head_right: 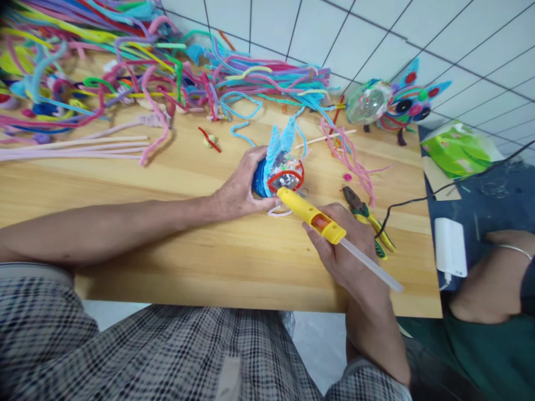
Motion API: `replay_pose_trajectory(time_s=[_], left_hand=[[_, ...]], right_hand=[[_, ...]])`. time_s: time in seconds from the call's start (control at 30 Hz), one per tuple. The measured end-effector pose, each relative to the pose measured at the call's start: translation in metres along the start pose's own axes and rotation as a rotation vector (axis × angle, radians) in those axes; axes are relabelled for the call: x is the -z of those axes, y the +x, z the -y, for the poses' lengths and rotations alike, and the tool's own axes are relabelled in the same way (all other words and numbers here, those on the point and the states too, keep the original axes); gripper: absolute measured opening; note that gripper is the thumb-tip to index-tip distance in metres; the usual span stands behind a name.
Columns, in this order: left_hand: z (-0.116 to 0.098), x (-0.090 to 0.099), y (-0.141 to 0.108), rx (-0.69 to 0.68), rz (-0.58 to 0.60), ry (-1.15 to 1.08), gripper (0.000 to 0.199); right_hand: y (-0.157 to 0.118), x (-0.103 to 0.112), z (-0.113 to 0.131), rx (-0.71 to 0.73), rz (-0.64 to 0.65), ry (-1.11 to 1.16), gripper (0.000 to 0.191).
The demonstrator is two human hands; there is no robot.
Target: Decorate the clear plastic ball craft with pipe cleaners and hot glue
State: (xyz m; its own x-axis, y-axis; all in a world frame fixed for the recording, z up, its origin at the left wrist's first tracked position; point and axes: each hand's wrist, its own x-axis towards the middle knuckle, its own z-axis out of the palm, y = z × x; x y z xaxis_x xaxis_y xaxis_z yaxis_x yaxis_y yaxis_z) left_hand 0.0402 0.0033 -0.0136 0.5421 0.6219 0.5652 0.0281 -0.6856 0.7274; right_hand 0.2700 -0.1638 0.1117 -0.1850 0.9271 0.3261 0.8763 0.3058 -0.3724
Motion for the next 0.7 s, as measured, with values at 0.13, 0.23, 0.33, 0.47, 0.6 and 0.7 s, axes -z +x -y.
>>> replay_pose_trajectory(time_s=[0.13, 0.23, 0.33, 0.47, 0.6, 0.7], left_hand=[[-0.0004, -0.0004, 0.0001, 0.028, -0.011, 0.003, 0.111], [0.0000, -0.0006, 0.0001, 0.030, -0.008, 0.003, 0.111], [0.0006, -0.0005, 0.0001, 0.012, -0.008, -0.003, 0.110], [0.0006, 0.0000, 0.0002, -0.021, -0.013, -0.008, 0.107], [-0.0004, 0.0000, 0.0004, 0.011, -0.015, 0.029, 0.109], [-0.0004, -0.0003, 0.0003, 0.022, -0.017, 0.047, 0.110]], right_hand=[[0.0005, -0.0004, -0.0003, 0.001, 0.000, 0.006, 0.006], [0.0007, 0.0003, 0.0004, -0.027, 0.004, 0.020, 0.005], [0.0009, 0.0006, 0.0008, -0.032, 0.001, 0.009, 0.005], [0.0011, -0.0002, -0.0002, -0.002, -0.009, -0.005, 0.007], [0.0003, -0.0014, -0.0013, -0.031, -0.019, 0.021, 0.009], [-0.0008, -0.0019, -0.0015, -0.036, -0.026, 0.019, 0.011]])
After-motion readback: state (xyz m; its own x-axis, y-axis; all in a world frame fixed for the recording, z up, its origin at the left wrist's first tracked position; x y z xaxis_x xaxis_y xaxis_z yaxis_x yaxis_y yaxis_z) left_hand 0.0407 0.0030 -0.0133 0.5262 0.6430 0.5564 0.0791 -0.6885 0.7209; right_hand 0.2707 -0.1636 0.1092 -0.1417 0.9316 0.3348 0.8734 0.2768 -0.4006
